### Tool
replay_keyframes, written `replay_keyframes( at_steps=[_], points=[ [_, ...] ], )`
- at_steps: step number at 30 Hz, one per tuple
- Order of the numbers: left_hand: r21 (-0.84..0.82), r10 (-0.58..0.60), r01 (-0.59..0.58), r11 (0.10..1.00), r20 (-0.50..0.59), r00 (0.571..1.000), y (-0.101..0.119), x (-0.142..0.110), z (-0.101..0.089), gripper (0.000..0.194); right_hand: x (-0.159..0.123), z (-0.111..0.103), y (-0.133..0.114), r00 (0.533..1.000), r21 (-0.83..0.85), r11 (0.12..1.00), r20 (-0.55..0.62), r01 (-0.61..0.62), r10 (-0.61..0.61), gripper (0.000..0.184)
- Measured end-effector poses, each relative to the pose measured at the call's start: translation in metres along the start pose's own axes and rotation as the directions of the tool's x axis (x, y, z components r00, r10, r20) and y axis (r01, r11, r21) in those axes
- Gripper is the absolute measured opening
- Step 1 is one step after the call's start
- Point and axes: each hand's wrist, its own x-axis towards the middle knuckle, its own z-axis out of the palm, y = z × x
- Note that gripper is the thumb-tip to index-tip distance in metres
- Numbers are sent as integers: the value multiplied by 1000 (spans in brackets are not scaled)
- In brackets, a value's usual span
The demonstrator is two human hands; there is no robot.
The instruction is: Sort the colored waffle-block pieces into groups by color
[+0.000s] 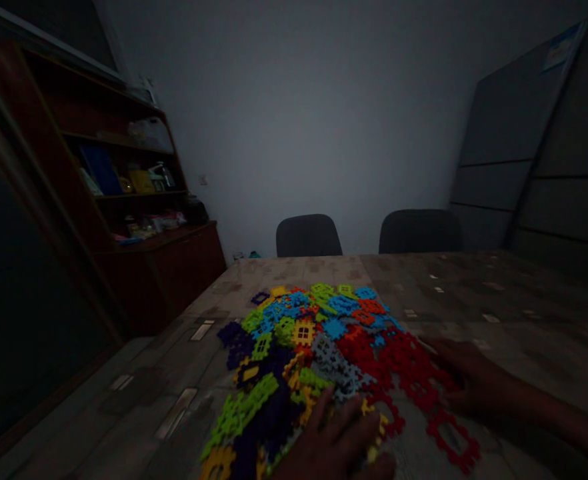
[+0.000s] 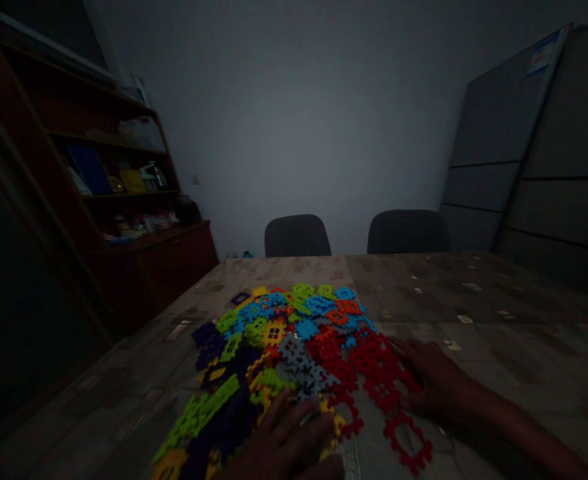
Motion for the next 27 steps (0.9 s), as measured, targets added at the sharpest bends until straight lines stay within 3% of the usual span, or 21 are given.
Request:
replay_keyframes(
  at_steps=[4,8,11,17,22,27],
  points=[
    [-137,-32,50,989,127,991,-13,38,-9,53,14,3,-33,997,193,979,16,71,-75,99],
    [-248,-159,220,943,245,956,-13,63,-11,45,23,10,-49,998,279,960,33,40,-51,98],
    [-285,-223,292,913,249,942,-11,69,-5,40,29,17,-48,999,290,957,-24,30,-24,94],
    [-314,-235,294,903,211,949,-12,65,11,18,31,24,-50,997,352,934,-66,66,-46,91],
    [-333,-260,310,890,188,947,-14,67,14,7,28,33,-74,995,308,948,-73,87,-67,99],
    [-395,-270,322,861,183,945,-17,73,16,11,39,45,-101,988,513,851,-153,111,-36,85]
  ],
)
